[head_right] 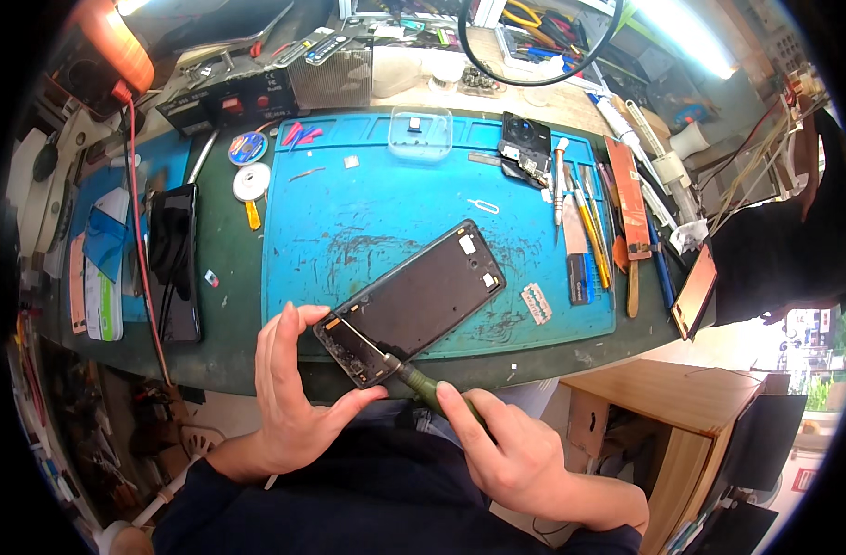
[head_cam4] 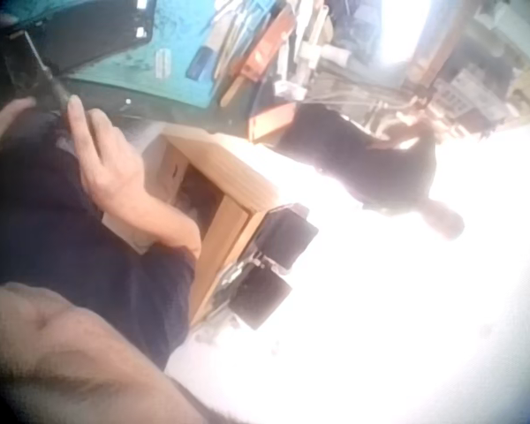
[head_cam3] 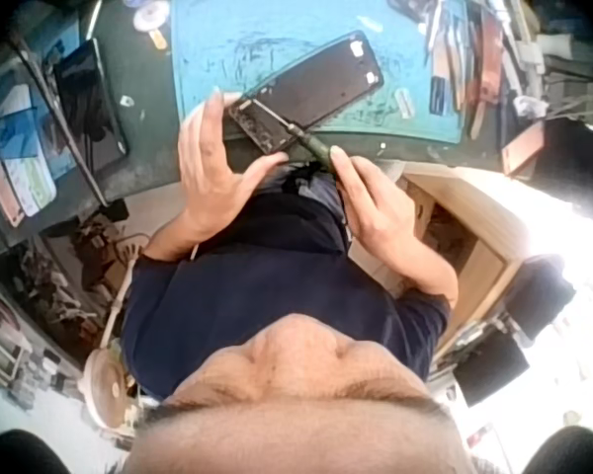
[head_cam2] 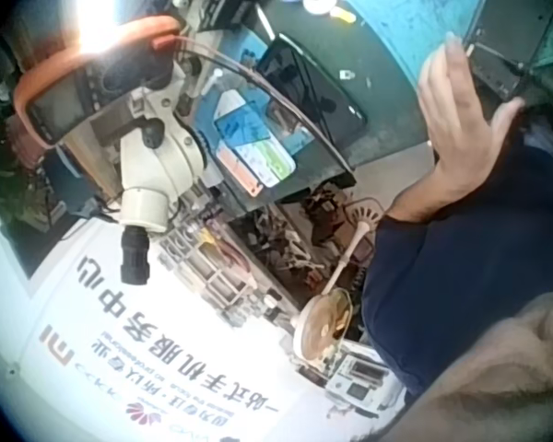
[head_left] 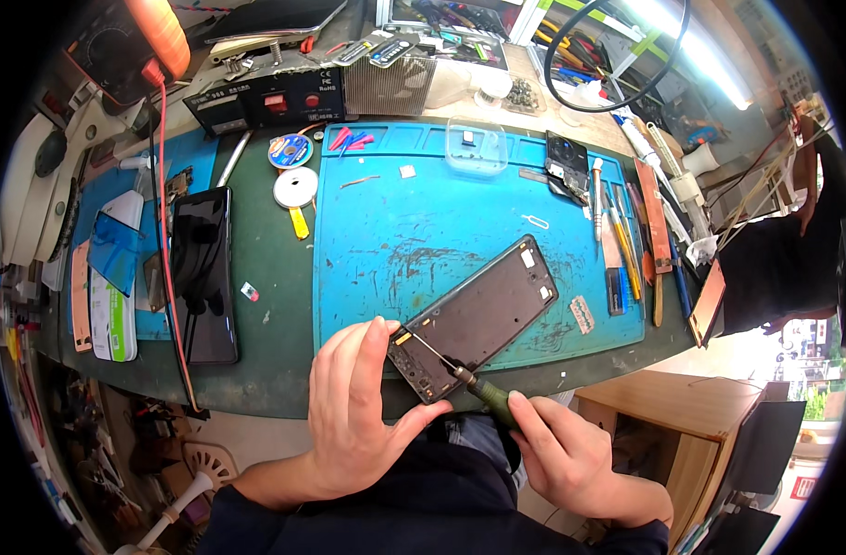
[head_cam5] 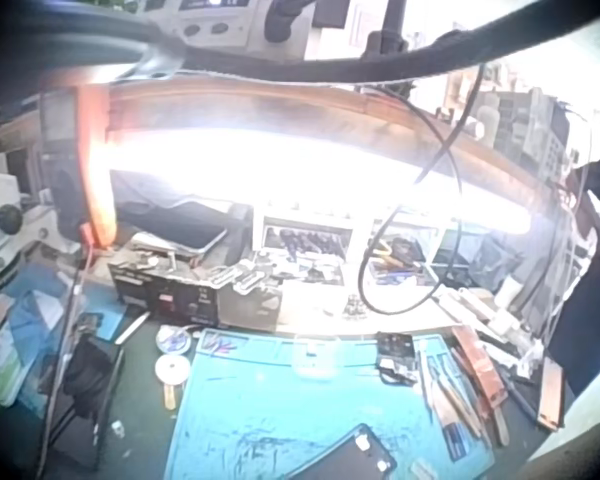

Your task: The person disassembles a smartphone by prying the screen assembly away from the chassis using a plastic card. They then use a rotary tool to grind away adhesive or residue from the phone's frame. The person handles the separated screen and body components throughout the process.

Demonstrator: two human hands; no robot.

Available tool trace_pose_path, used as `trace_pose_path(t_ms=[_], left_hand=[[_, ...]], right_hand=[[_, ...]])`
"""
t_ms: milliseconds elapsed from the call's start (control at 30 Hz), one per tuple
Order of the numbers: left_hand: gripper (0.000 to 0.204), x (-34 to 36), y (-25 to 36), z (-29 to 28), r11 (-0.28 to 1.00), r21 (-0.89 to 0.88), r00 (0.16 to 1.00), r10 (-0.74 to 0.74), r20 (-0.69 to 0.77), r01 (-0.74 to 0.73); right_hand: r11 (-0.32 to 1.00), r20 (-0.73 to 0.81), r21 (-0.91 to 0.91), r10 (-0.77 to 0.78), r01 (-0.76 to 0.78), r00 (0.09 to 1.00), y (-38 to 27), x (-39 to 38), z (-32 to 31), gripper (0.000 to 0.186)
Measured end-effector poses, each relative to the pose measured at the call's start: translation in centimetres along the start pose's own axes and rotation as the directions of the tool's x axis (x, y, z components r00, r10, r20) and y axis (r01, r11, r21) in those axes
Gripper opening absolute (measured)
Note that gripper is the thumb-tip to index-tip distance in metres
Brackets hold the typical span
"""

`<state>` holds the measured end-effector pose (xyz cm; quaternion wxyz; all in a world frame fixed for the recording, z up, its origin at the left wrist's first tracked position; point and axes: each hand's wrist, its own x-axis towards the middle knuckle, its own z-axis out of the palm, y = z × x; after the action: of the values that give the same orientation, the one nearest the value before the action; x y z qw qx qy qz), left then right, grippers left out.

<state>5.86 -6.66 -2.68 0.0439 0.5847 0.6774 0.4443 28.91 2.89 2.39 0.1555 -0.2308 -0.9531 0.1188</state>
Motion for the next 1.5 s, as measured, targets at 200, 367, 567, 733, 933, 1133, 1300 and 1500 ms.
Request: trace_pose_path(t_ms=[200,367,567,733,933,1133,1300,1500], left_hand=[[0.111,0.1,0.1,0.1,1.000,0.000,1.000,0.000,-0.010,0.000],[0.111,0.1,0.2,0.0,1.000,0.007,1.000,-0.005,-0.011,0.005],[0.111,0.1,0.2,0.1,1.000,0.005,1.000,0.001,-0.016,-0.001],[0.109,0.0,0.0,0.2,1.000,0.011,1.000,0.003,-0.027,-0.003],[0.112,0.0,0.1,0.1,1.000,0.027,1.000,-0.002,-0.009,0.002],[0.118,0.1,0.0,0.1,0.999,0.033,1.000,0.000,0.007,0.000],[0.110,0.0,0.1,0.1,1.000,0.006,1.000,-0.015,-0.006,0.015],[0.109,0.1,0.1,0.0,1.000,0.011,1.000,-0.025,0.002,0.025]], right_hand=[[0.999,0.009,-0.021,-0.027,0.027,1.000,-0.3,-0.1,0.1,0.055],[0.999,-0.017,-0.046,0.011,-0.012,1.000,0.2,-0.2,0.1,0.055],[0.999,-0.020,-0.040,-0.019,0.018,1.000,0.0,-0.1,0.1,0.055],[0.998,0.032,-0.027,-0.047,0.048,0.998,0.0,-0.2,-0.2,0.056],[0.997,0.023,-0.017,-0.070,0.071,0.997,0.4,-0.3,0.2,0.056],[0.997,0.046,-0.019,-0.073,0.074,0.996,0.4,-0.7,0.0,0.055],[0.997,0.028,-0.013,-0.071,0.072,0.997,0.4,-0.5,0.1,0.056],[0.998,0.061,-0.008,-0.060,0.061,0.996,0.3,-1.2,-0.1,0.055]])
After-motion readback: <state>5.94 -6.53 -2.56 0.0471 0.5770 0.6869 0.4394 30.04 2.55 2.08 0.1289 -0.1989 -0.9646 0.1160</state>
